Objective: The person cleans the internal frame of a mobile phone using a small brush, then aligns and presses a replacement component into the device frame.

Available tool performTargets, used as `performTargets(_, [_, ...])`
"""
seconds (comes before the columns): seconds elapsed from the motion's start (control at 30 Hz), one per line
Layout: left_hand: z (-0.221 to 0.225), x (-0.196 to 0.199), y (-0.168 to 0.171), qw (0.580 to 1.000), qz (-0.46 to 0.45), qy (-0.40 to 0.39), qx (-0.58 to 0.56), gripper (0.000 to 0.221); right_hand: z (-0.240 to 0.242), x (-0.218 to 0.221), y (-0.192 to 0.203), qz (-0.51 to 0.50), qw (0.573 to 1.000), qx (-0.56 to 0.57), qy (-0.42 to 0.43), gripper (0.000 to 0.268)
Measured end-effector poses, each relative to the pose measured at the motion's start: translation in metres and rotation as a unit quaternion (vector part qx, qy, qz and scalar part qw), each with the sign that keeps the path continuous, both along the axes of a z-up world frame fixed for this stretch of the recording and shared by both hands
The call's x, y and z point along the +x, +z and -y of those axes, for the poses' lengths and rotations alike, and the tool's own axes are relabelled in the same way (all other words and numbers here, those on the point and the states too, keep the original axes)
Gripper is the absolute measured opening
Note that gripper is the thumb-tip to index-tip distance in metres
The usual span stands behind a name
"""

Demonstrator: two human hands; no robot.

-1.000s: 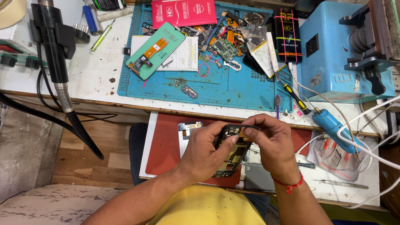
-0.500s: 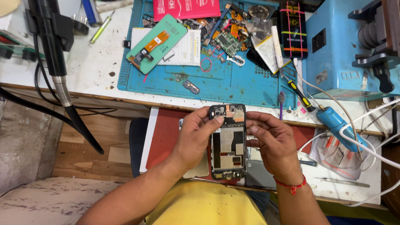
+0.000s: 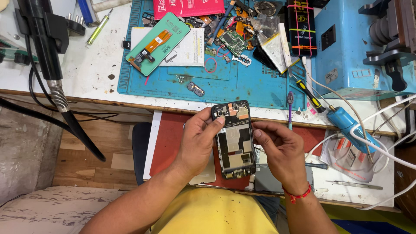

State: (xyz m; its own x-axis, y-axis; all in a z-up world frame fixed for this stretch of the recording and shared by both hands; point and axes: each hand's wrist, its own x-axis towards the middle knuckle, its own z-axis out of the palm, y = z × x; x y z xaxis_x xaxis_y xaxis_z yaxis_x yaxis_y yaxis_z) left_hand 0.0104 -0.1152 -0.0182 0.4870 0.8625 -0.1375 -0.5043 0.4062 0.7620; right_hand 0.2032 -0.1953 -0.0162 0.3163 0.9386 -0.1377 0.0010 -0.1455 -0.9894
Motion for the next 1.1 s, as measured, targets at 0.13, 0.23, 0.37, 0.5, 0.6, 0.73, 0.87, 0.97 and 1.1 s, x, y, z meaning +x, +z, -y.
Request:
performTargets(0.13, [0.002, 0.001, 0.004, 0.999, -0.033, 0.014, 0.027, 0.024, 0.001, -0.004, 0.003, 0.044, 0.999, 0.021, 0.001, 0.028])
performTargets(0.23, [0.003, 0.001, 0.006, 0.995, -0.078, 0.023, 0.066, 0.025, 0.001, -0.008, 0.007, 0.119, 0.992, 0.032, 0.003, 0.027])
performTargets(0.37, [0.008, 0.002, 0.01, 0.995, -0.055, 0.007, 0.078, 0.027, -0.003, -0.016, 0.021, 0.151, 0.986, 0.066, -0.005, 0.03])
performTargets(0.5, [0.012, -0.001, 0.014, 0.996, -0.043, -0.048, 0.056, 0.027, -0.007, -0.017, 0.05, 0.381, 0.904, 0.185, 0.058, 0.041])
performTargets(0.6, [0.013, -0.008, 0.013, 0.992, -0.027, -0.121, 0.033, 0.032, -0.013, -0.005, 0.07, 0.464, 0.847, 0.209, 0.153, 0.05])
performTargets(0.73, [0.019, -0.026, 0.001, 0.972, -0.063, -0.225, 0.025, 0.044, -0.015, 0.001, 0.077, 0.474, 0.828, 0.156, 0.255, 0.056])
performTargets(0.87, [0.027, -0.024, -0.012, 0.962, -0.099, -0.252, 0.025, 0.044, -0.014, -0.007, 0.074, 0.477, 0.822, 0.14, 0.277, 0.06])
performTargets(0.97, [0.025, -0.023, -0.009, 0.959, -0.127, -0.249, 0.035, 0.046, -0.017, -0.011, 0.076, 0.471, 0.83, 0.139, 0.264, 0.057])
performTargets(1.1, [0.023, -0.021, 0.003, 0.931, -0.22, -0.264, 0.123, 0.046, -0.02, -0.011, 0.078, 0.465, 0.834, 0.114, 0.273, 0.054])
